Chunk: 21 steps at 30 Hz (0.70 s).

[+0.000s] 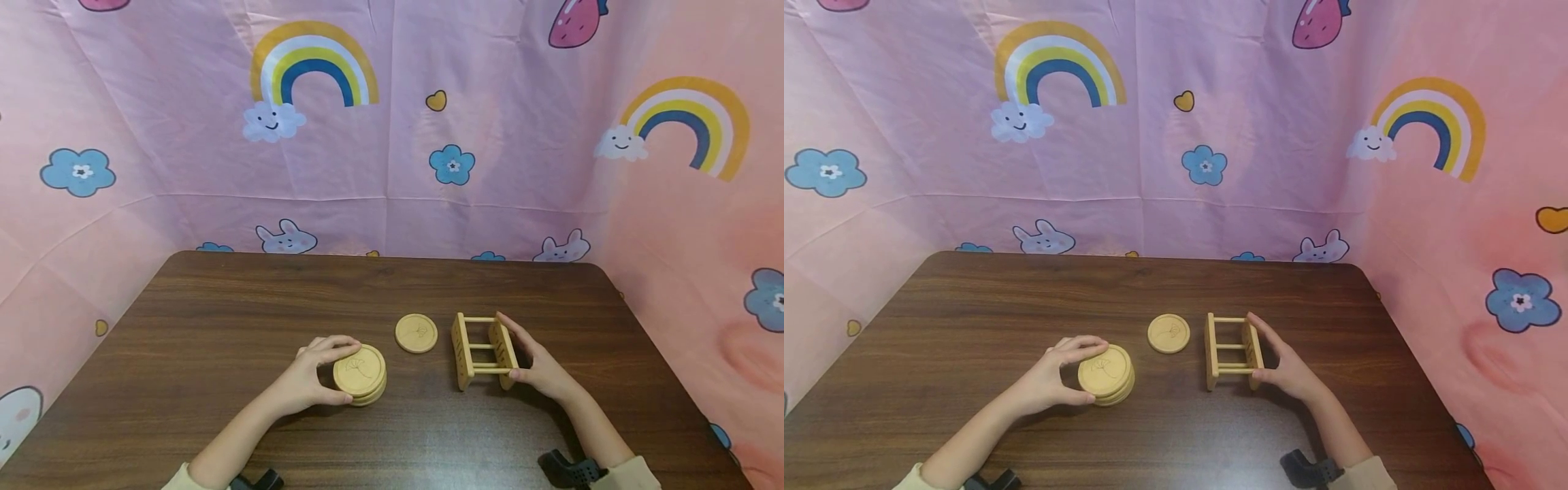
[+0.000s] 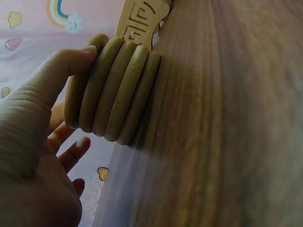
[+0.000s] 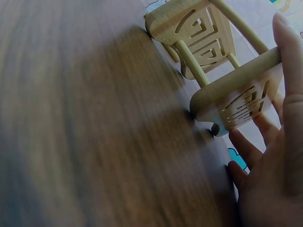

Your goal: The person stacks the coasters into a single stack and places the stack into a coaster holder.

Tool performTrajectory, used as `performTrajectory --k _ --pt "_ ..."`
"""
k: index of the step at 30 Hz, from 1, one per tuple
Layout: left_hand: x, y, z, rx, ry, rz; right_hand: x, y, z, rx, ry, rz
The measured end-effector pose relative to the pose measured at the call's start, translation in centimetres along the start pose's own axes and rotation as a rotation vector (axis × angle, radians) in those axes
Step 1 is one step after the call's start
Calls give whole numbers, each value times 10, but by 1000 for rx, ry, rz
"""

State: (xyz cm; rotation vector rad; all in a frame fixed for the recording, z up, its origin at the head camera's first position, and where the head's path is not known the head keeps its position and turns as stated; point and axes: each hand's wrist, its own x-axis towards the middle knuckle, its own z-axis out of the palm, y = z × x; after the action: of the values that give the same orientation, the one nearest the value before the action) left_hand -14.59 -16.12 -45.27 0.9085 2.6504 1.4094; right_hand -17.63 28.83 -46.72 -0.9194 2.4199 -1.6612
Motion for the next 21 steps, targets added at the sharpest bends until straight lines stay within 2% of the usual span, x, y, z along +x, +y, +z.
performTrajectory --k 11,21 --pt "-1 0 1 0 -26 -30 1 -2 0 9 -5 -11" --pt "0 1 2 -1 -15 -17 0 -1 0 18 -5 -14"
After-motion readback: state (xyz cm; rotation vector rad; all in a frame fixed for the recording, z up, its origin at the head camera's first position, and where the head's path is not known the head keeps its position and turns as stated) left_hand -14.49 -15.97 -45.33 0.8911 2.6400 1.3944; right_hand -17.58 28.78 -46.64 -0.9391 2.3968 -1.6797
